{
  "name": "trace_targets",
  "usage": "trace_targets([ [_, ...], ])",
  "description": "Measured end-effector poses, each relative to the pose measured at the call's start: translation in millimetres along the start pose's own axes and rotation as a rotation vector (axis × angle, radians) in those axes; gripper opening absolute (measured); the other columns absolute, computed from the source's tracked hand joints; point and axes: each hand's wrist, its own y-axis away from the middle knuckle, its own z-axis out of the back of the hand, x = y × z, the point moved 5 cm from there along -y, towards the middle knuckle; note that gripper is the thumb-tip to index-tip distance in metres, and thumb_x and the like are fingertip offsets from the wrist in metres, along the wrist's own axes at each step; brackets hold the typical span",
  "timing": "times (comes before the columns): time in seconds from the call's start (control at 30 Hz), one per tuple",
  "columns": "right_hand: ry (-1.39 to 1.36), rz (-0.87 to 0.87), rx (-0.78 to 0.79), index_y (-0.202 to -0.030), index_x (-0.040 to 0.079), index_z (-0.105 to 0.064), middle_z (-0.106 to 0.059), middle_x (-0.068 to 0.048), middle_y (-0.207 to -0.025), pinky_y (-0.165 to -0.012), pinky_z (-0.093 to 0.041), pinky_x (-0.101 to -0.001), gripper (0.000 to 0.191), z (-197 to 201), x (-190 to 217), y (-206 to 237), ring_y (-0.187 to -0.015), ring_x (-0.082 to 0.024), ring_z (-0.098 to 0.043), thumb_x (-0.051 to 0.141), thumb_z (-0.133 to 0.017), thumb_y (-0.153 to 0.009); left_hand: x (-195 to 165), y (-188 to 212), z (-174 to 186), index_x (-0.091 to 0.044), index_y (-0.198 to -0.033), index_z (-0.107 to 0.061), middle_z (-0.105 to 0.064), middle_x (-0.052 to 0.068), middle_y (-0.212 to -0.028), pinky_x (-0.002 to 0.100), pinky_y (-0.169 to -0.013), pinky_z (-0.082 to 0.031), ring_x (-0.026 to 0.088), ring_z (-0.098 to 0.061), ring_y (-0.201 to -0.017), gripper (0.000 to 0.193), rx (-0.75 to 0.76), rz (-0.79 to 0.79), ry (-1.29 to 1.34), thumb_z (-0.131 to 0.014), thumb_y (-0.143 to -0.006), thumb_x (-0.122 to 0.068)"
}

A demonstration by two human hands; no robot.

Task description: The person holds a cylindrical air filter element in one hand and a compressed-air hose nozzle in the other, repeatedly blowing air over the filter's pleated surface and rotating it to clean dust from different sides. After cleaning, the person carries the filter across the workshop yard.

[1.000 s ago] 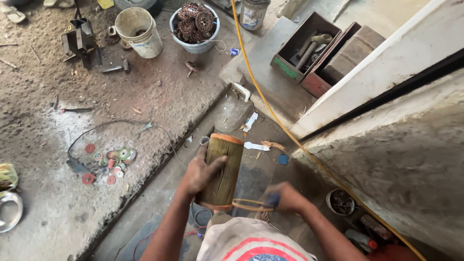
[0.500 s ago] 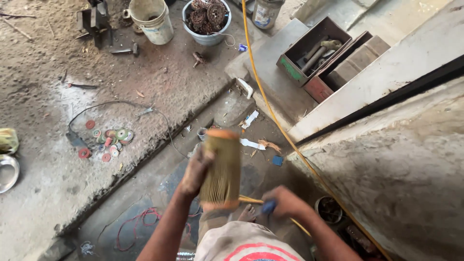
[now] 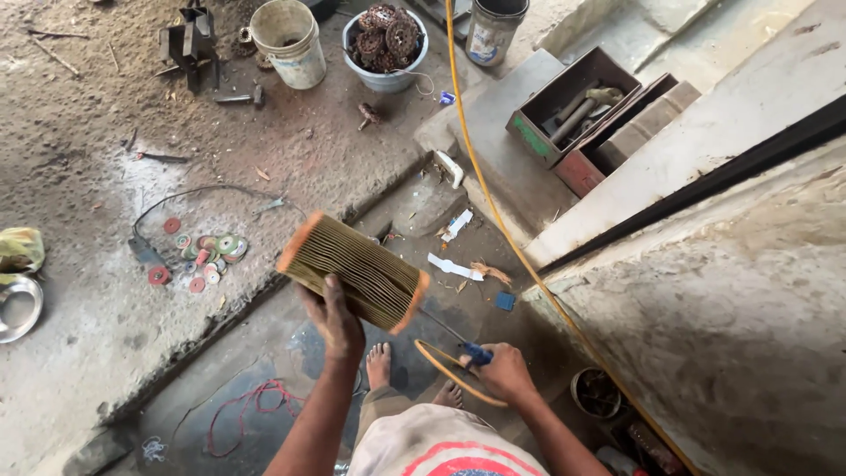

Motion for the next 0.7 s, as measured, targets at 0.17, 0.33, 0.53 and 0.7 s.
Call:
trace_targets([
  [0.17,-0.347,0.237,0.274,-0.105,0.005,-0.077,-0.078,-0.011,-0.08,-0.064,-0.054,-0.0399,0.032,-31,4,-13,-0.068,-0.019,-0.072,0.024,-0.08,-0.079,-8,29,-45,-0.008,-0.157,-0.016,-0.041,0.017,-0.151,0.045,-0.115,-0.04,0.03,-0.043,-0.14,0.106,0.401,0.163,-0.088,-0.085,-0.079,-0.028],
  [0.33,-1.015,0.093,0.99,-0.124,-0.009,-0.061,-0.064,-0.005,-0.074,-0.049,-0.043,-0.0289,0.039,-81,-15,9,-0.056,-0.014,-0.057,0.009,-0.083,-0.098,-47,-23,-34,0.0,-0.154,-0.035,-0.023,0.022,-0.165,0.052,-0.12,-0.032,0.04,-0.022,-0.154,0.12,0.823,-0.206,-0.536,-0.101,-0.056,-0.022],
  [0.53,-0.426,0.108,0.504,-0.103,0.0,-0.072,-0.067,-0.006,-0.081,-0.064,-0.049,-0.0367,0.02,-109,11,-18,-0.068,-0.019,-0.06,0.008,-0.076,-0.085,-4,-94,42,-0.003,-0.112,-0.075,-0.071,0.02,-0.118,0.042,-0.102,-0.051,0.032,-0.065,-0.115,0.064,0.533,0.391,-1.47,-0.079,-0.087,-0.061],
  [0.7,-0.16,0.3,0.2,-0.094,0.004,-0.075,-0.077,-0.013,-0.083,-0.073,-0.056,-0.0375,0.019,-74,71,-15,-0.075,-0.025,-0.075,0.006,-0.071,-0.075,8,-117,85,0.0,-0.1,-0.077,-0.072,0.009,-0.087,0.036,-0.077,-0.052,0.018,-0.061,-0.082,0.063,0.449,0.62,-0.747,-0.062,-0.091,-0.06],
])
